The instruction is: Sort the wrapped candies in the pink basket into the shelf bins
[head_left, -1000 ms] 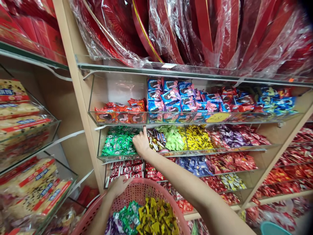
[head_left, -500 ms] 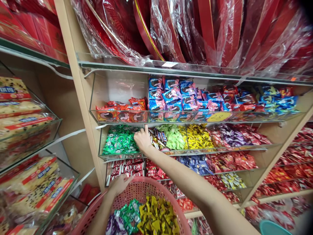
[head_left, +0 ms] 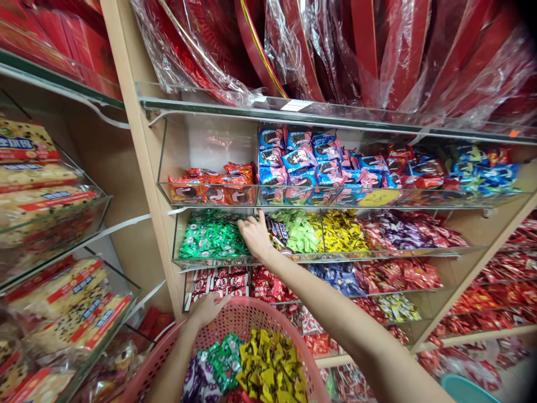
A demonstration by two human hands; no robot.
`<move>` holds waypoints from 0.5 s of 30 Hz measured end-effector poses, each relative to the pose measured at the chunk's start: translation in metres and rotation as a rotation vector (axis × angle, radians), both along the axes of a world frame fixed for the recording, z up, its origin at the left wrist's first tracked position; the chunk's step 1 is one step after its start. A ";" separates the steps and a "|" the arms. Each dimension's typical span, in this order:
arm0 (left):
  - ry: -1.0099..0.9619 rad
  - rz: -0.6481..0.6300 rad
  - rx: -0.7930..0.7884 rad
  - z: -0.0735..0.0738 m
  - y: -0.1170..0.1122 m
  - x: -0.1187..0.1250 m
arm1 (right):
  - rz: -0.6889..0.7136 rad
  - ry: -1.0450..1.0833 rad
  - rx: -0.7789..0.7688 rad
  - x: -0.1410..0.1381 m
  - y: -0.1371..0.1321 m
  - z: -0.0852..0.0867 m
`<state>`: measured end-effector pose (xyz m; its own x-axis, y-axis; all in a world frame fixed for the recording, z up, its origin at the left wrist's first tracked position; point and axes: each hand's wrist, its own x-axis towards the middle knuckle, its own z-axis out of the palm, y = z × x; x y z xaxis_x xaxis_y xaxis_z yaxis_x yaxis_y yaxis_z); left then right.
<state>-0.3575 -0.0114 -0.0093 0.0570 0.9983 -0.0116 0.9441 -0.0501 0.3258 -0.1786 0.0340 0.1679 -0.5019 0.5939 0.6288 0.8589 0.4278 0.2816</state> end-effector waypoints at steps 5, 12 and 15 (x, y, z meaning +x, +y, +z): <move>0.002 -0.016 0.014 -0.001 0.000 -0.001 | 0.127 0.198 0.010 0.006 -0.010 -0.004; -0.018 0.003 -0.005 0.003 -0.003 0.001 | 0.449 0.368 -0.243 0.021 -0.071 -0.042; -0.021 0.005 -0.024 0.003 -0.003 0.002 | 0.481 0.196 -0.460 0.025 -0.090 -0.076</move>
